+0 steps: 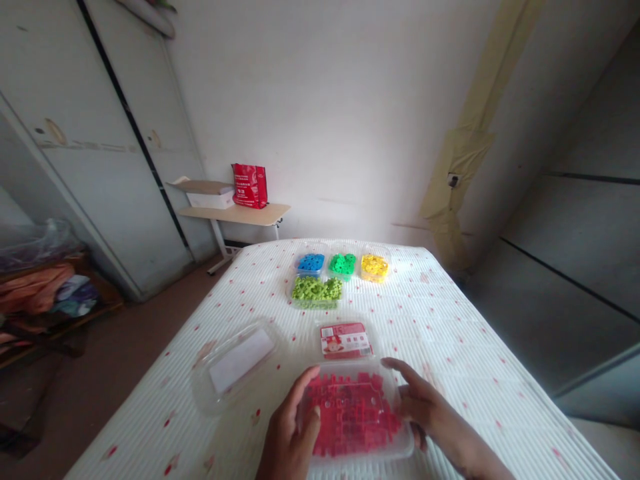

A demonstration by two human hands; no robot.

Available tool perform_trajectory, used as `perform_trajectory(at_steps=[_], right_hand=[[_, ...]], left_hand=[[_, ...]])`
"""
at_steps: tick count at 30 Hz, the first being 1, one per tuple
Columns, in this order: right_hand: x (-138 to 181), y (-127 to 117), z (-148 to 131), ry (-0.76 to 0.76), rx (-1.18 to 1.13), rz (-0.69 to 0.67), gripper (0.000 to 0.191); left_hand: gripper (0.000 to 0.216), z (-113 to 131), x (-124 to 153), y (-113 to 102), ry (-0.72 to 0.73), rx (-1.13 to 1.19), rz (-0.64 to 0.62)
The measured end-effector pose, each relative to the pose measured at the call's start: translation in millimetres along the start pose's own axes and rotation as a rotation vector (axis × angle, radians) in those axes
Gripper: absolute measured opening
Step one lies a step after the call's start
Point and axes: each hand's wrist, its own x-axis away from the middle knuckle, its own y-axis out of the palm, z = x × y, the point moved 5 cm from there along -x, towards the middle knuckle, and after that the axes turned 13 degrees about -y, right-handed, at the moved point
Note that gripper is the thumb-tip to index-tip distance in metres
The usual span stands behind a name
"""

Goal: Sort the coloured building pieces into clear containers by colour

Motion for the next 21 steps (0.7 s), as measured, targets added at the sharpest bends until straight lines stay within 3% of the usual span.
perform_trajectory(at_steps=[6,11,15,21], right_hand=[[1.4,1.9,-3.6,0.007,0.009,0.019,0.062],[3.9,4.7,-9.2,-0.044,-0.018,0.011,0.054],[1.9,9.3,-15.4,-0.104,-0.097,0.033,0.059],[-0.1,20.5,-23.8,-0.191,-0.174,-0.027,0.051]], left_hand=[[0.049,-4.6,-5.5,-1.2,-0.053,0.048,-0.055],[0.048,-2.8,-6.3,-1.7,-0.048,0.102,-0.074],[0.048,2.2,-5.4,-2.3,-0.059,0.122,-0.08],[0.051,-1.8,-0.7,-0.4,-0.022,0.119,-0.071]])
